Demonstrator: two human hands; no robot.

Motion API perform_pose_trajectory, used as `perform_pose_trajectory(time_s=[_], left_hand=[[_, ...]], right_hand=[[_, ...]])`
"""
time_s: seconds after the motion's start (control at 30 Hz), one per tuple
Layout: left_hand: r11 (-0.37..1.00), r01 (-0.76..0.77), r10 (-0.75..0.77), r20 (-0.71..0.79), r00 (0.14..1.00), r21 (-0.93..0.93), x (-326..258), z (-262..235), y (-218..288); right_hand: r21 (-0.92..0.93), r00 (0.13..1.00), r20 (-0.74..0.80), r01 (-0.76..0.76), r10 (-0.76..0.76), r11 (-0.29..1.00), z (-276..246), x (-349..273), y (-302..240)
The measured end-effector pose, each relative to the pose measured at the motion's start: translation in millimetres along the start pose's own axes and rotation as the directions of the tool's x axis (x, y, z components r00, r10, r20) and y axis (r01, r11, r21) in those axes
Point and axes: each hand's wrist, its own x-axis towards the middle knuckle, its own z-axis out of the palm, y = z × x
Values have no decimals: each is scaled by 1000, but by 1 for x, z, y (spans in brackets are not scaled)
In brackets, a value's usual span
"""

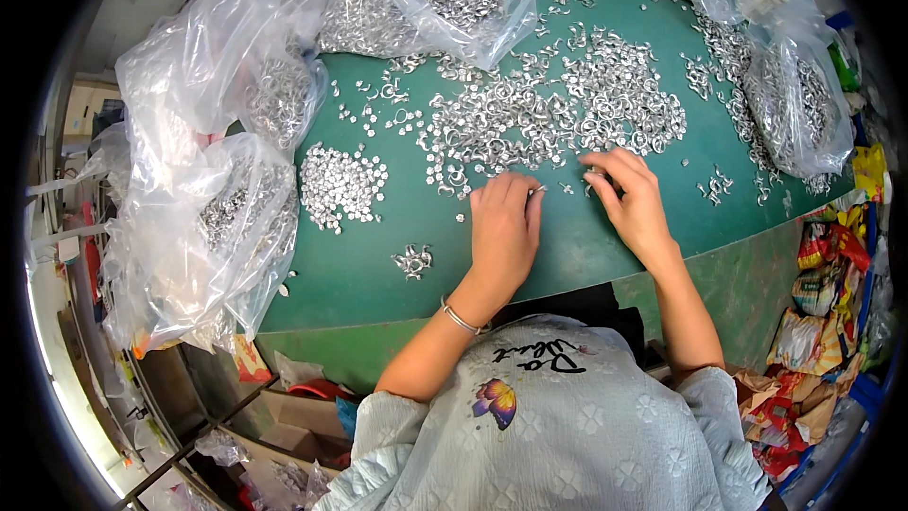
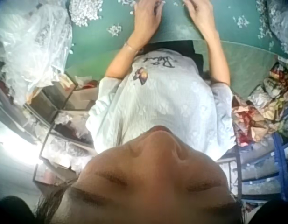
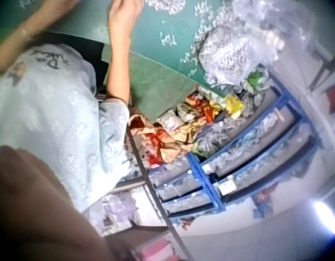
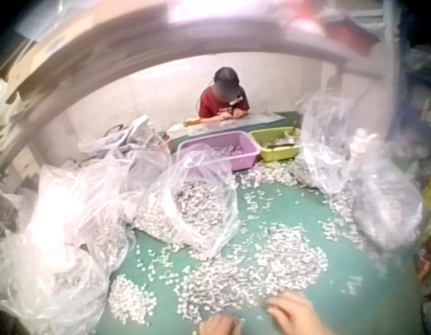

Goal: The person is sorting small metal parts on a green work table by hand, moving them from a pile to separate them.

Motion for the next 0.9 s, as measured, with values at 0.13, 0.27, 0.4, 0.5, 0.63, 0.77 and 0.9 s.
perform_pose_trajectory(time_s=[0.13, 0.27, 0.4, 0.5, 0.63, 0.77, 0.9], left_hand=[[998, -26, 27, -14, 1000, 62, 4, 1, 4], [994, -33, 37, -35, 999, 106, 1, -1, 3], [994, -7, 11, -41, 999, 109, -2, -2, 0], [995, 10, -6, -38, 999, 101, -2, -1, 1], [995, -25, 30, -56, 998, 92, -3, -3, 2], [998, -58, 57, -72, 996, -15, -2, -6, 10], [972, -166, 164, -20, 986, -165, -6, 4, 32]], right_hand=[[-342, 957, 29, 281, -289, 897, 14, 15, -2], [-414, 944, 83, 325, -320, 850, 23, 20, 7], [-436, 943, 55, 318, -328, 842, 21, 18, 6], [-439, 940, 96, 335, -327, 834, 21, 20, 3], [-454, 923, 119, 377, -365, 807, 13, 23, 5], [491, 946, 187, -323, 264, 809, -7, -6, -3], [848, 784, 506, -529, 358, -39, -9, -29, -18]])
